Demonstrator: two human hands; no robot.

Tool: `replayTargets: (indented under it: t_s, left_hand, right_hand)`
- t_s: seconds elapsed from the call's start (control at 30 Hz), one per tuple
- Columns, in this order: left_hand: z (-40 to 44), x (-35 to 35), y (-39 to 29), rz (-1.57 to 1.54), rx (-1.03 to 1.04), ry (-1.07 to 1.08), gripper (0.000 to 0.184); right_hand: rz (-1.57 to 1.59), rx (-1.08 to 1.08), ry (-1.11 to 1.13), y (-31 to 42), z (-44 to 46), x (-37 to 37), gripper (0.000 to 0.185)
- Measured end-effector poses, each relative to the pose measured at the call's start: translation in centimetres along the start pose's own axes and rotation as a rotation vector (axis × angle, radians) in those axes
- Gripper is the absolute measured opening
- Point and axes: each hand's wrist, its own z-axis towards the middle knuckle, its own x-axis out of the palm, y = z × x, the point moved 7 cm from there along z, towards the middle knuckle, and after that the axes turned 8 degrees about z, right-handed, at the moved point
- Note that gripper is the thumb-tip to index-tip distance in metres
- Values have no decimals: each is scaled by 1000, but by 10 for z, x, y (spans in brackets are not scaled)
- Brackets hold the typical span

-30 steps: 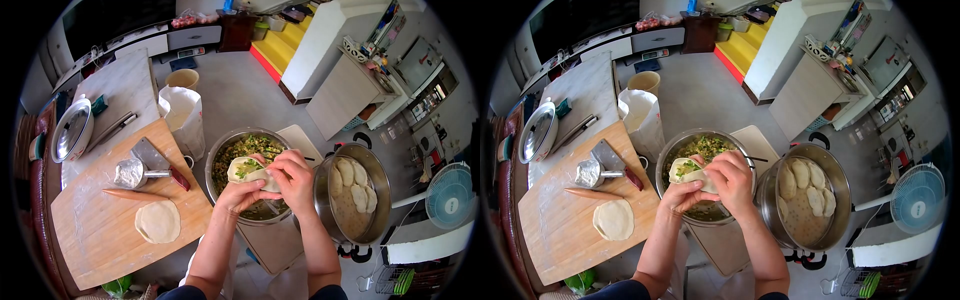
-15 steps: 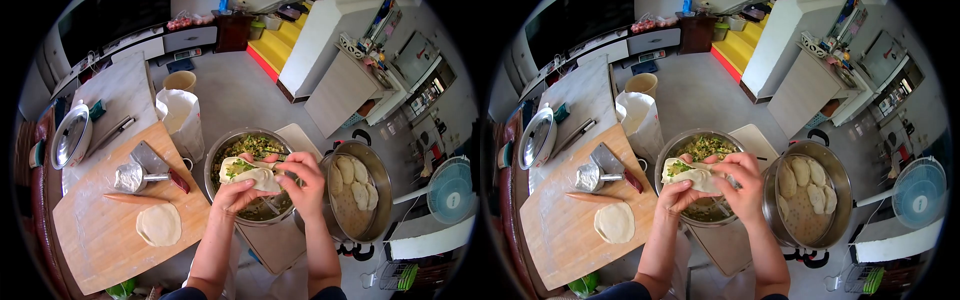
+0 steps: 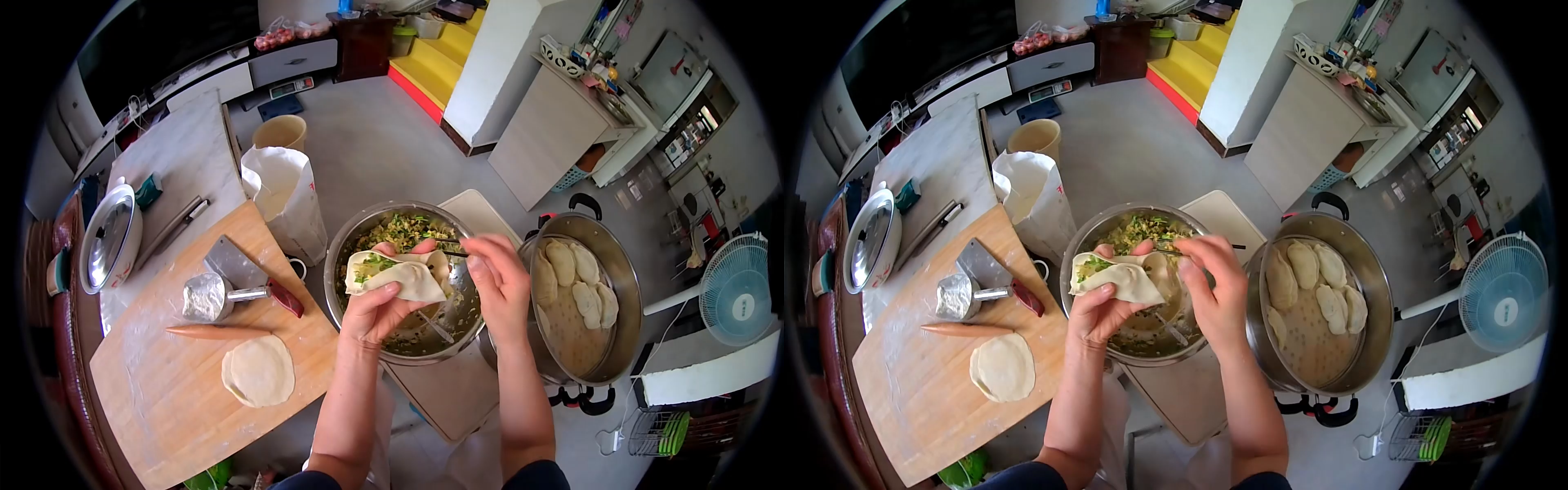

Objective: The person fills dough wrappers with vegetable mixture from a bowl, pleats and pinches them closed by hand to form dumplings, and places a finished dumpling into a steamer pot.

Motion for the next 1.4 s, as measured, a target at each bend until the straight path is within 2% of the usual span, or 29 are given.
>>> replayTargets:
  t_s: [0.1,0.27,0.47,0.67,0.77,0.8,0.83,0.9,1.0,1.1,1.13,1.23,1.37,1.4]
  left_hand:
    - [1,-4,-4,28,41,-1,51]
    - [1,-8,-1,71,60,-19,55]
    - [1,-5,-2,80,55,7,54]
    - [0,-6,-1,101,27,39,51]
    - [0,-8,-1,142,16,27,50]
    - [0,-7,-1,137,12,20,51]
    - [0,-6,0,130,7,13,51]
    - [0,-8,1,132,6,8,51]
    - [4,-2,10,97,1,33,50]
    - [3,-2,16,65,6,18,51]
    - [4,-3,16,62,9,11,51]
    - [5,-10,14,71,20,5,52]
    - [5,-16,15,105,16,-27,54]
    - [5,-15,15,114,29,-26,54]
  right_hand:
    - [75,145,-19,-11,-26,-3,17]
    - [149,239,9,-28,-40,6,18]
    - [91,163,27,-22,-29,10,11]
    - [-138,-12,122,-8,-13,20,13]
    - [-149,-84,-8,-7,-12,8,16]
    - [-88,45,-70,-16,-17,1,22]
    - [-54,66,-60,-23,-23,-3,33]
    - [219,215,-115,-38,-44,1,40]
    - [666,474,17,-68,-71,15,44]
    - [595,502,25,-88,-70,11,37]
    - [455,530,51,-103,-74,9,37]
    - [-244,335,188,-104,-77,4,22]
    - [-466,-85,113,-76,-76,6,19]
    - [-304,11,134,-82,-76,5,21]
